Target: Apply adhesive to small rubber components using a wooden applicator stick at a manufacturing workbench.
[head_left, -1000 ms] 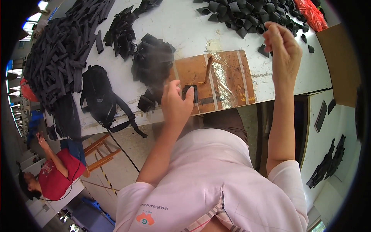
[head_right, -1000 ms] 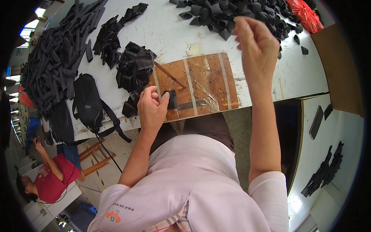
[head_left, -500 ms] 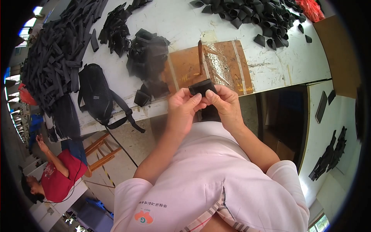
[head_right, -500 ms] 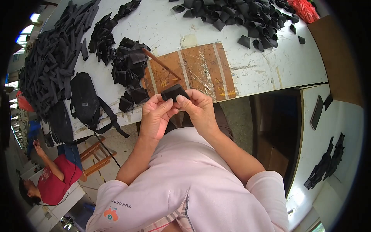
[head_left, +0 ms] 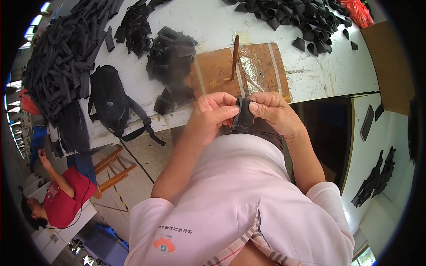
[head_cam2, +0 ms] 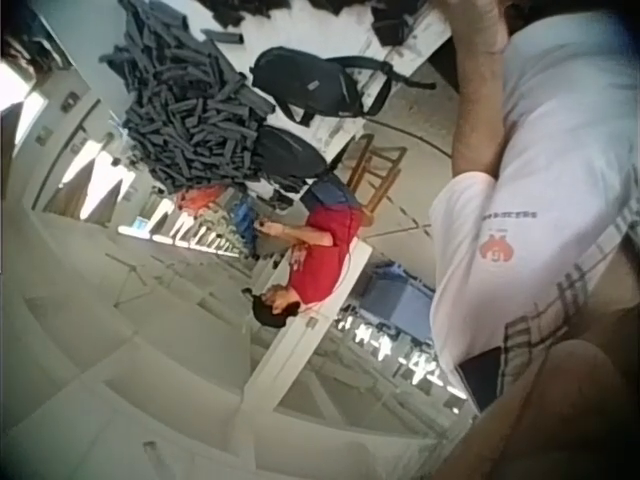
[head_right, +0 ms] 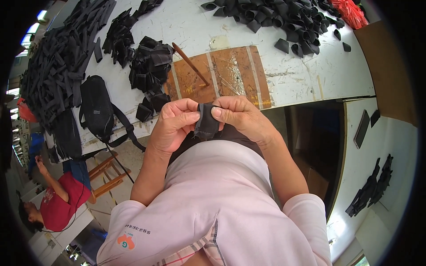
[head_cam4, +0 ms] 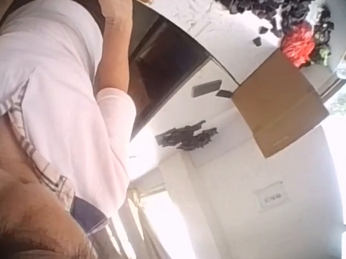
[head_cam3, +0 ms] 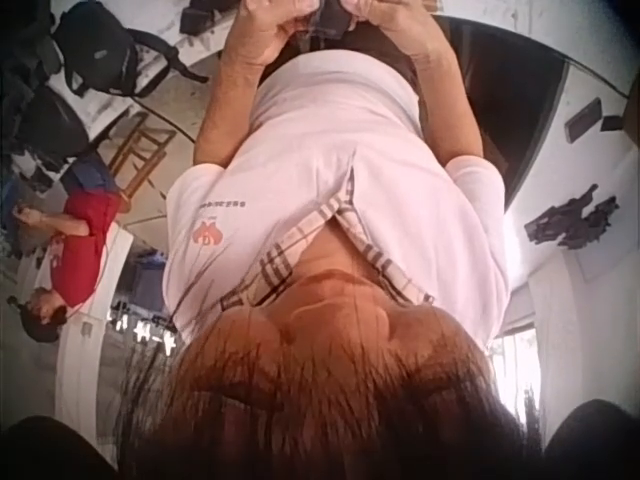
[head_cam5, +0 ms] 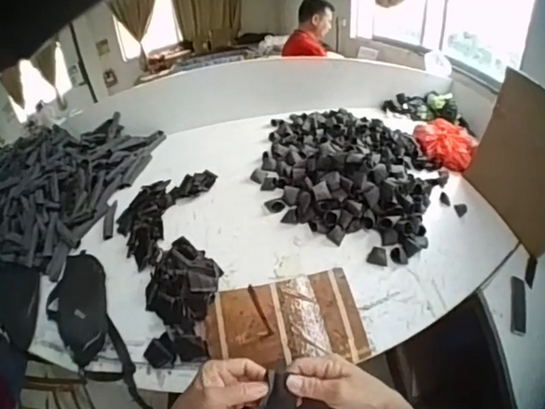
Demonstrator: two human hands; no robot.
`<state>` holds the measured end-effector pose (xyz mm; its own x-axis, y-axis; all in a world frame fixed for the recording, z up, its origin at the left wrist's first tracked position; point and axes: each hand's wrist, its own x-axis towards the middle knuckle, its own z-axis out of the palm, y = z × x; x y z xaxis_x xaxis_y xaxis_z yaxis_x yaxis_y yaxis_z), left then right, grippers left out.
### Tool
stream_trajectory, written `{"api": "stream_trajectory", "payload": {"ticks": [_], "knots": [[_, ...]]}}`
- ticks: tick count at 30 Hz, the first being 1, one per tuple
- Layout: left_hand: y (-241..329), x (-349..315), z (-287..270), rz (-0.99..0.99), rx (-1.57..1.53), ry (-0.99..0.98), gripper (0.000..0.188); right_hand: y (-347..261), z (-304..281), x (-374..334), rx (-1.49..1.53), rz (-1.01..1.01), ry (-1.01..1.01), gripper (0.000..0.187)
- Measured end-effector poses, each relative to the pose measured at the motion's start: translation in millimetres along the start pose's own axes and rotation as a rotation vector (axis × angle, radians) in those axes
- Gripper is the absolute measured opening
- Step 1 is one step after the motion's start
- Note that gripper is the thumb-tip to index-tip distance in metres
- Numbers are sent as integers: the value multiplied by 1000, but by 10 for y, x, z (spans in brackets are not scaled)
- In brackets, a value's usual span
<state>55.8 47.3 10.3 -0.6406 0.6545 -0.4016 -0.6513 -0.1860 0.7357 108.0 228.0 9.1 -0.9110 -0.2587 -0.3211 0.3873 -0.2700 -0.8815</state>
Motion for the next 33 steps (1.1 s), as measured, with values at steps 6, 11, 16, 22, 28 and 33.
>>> {"api": "stream_trajectory", "payload": {"ticks": [6, 11, 16, 22, 28, 33], "knots": [[-73, -16, -34, 52, 113, 122, 7, 19, 143, 73, -392, -128, 221, 19], [-180, -5, 224, 322, 314, 332, 8, 61, 355, 56, -689, -463, 477, 13], [-336, 104, 228, 652, 703, 589, 3, 67, 405, 180, -842, -597, 608, 5], [-53, 51, 101, 207, -382, 107, 9, 215, 299, 227, -364, -409, 586, 6], [67, 23, 303, 378, 24, 257, 10, -56, 292, 131, 701, -29, 116, 13], [305, 107, 387, 413, -197, 229, 15, -465, 282, 92, 253, -120, 166, 24]]}}
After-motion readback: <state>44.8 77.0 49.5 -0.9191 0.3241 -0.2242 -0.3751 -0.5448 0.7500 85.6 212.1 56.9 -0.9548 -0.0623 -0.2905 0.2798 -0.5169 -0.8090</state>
